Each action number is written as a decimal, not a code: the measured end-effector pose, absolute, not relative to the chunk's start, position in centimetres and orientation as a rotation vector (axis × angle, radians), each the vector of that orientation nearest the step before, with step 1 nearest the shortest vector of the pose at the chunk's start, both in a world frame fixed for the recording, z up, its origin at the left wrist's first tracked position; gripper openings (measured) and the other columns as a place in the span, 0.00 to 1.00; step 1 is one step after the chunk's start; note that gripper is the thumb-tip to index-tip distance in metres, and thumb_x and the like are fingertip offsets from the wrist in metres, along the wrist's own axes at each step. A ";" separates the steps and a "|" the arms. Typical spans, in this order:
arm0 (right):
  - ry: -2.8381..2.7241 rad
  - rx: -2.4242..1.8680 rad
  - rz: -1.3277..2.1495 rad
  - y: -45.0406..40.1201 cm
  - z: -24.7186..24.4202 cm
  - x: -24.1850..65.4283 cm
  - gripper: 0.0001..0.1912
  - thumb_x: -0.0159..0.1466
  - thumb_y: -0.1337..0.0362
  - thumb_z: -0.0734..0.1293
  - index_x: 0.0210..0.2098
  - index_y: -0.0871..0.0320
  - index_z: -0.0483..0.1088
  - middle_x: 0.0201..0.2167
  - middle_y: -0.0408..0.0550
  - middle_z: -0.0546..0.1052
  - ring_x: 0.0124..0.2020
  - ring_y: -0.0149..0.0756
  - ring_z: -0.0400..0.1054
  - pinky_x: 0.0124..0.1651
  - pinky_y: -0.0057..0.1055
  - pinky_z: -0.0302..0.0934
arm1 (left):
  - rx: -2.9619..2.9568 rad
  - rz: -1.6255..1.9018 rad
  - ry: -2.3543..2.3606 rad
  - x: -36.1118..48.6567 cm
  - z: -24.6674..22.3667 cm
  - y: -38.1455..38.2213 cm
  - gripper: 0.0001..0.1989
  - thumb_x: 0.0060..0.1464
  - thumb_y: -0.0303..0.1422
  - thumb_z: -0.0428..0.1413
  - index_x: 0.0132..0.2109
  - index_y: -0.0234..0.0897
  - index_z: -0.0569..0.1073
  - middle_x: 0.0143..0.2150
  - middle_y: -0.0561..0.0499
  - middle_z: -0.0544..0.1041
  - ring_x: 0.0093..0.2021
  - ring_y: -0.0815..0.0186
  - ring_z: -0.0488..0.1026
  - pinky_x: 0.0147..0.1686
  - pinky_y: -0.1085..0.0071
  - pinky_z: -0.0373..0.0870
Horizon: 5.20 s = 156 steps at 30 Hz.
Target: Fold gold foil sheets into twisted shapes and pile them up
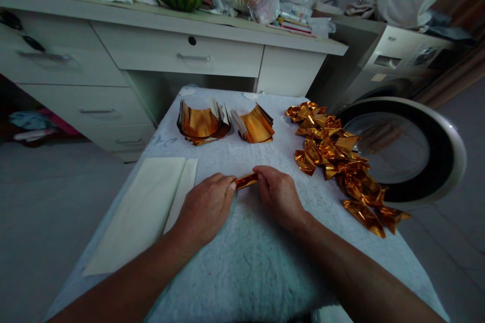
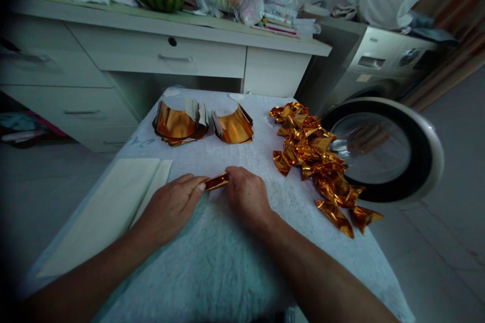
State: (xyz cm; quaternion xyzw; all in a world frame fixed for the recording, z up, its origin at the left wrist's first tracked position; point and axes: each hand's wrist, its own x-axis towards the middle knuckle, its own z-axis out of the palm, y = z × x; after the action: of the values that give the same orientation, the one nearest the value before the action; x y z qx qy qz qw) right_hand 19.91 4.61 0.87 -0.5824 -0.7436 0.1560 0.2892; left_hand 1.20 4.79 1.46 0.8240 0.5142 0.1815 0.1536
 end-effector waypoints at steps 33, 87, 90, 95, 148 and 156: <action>-1.997 -1.609 0.598 4.2 1.6 19.2 0.13 0.71 0.63 0.55 0.38 0.58 0.69 0.25 0.44 0.74 0.25 0.32 0.67 0.30 0.26 0.54 | 2.262 0.540 1.508 1.3 1.4 4.8 0.18 0.66 0.33 0.40 0.41 0.36 0.75 0.37 0.46 0.80 0.37 0.58 0.78 0.37 0.64 0.68; -1.958 -1.392 0.649 3.3 1.7 19.0 0.03 0.68 0.64 0.56 0.40 0.55 0.60 0.21 0.37 0.69 0.20 0.29 0.62 0.26 0.24 0.51 | 2.171 0.693 1.526 1.6 1.9 4.7 0.15 0.65 0.33 0.42 0.44 0.39 0.74 0.33 0.51 0.81 0.34 0.61 0.79 0.33 0.68 0.67; -1.917 -1.411 0.624 3.4 1.7 19.2 0.04 0.69 0.64 0.56 0.40 0.55 0.61 0.22 0.38 0.70 0.20 0.29 0.62 0.26 0.24 0.51 | 2.154 0.644 1.392 1.5 2.0 4.7 0.15 0.65 0.33 0.43 0.43 0.39 0.74 0.33 0.51 0.80 0.33 0.62 0.78 0.34 0.68 0.67; -1.899 -1.385 0.622 3.6 1.7 19.4 0.05 0.69 0.65 0.57 0.42 0.56 0.63 0.22 0.39 0.72 0.20 0.29 0.63 0.26 0.24 0.52 | 2.054 0.695 1.338 1.5 2.5 4.7 0.15 0.65 0.33 0.43 0.43 0.39 0.74 0.34 0.52 0.80 0.34 0.64 0.77 0.36 0.68 0.68; -2.038 -1.406 0.410 3.8 1.0 19.2 0.11 0.68 0.66 0.55 0.46 0.57 0.65 0.23 0.42 0.75 0.20 0.31 0.69 0.26 0.24 0.54 | 1.852 0.910 1.255 1.5 1.8 4.7 0.14 0.67 0.36 0.45 0.43 0.39 0.74 0.34 0.54 0.78 0.35 0.65 0.75 0.36 0.69 0.65; -2.055 -1.387 0.403 3.8 0.9 19.1 0.11 0.68 0.67 0.55 0.46 0.58 0.65 0.23 0.42 0.75 0.20 0.31 0.68 0.26 0.24 0.55 | 1.846 0.893 1.242 1.4 1.9 4.8 0.13 0.66 0.35 0.45 0.44 0.39 0.74 0.33 0.54 0.78 0.35 0.65 0.75 0.36 0.70 0.66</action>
State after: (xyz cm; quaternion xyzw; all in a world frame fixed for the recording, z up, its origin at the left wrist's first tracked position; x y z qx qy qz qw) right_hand 19.13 3.75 0.92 -0.5251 -0.7779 0.1526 0.3098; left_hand 1.42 4.78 1.87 0.7173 0.4827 0.3469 0.3637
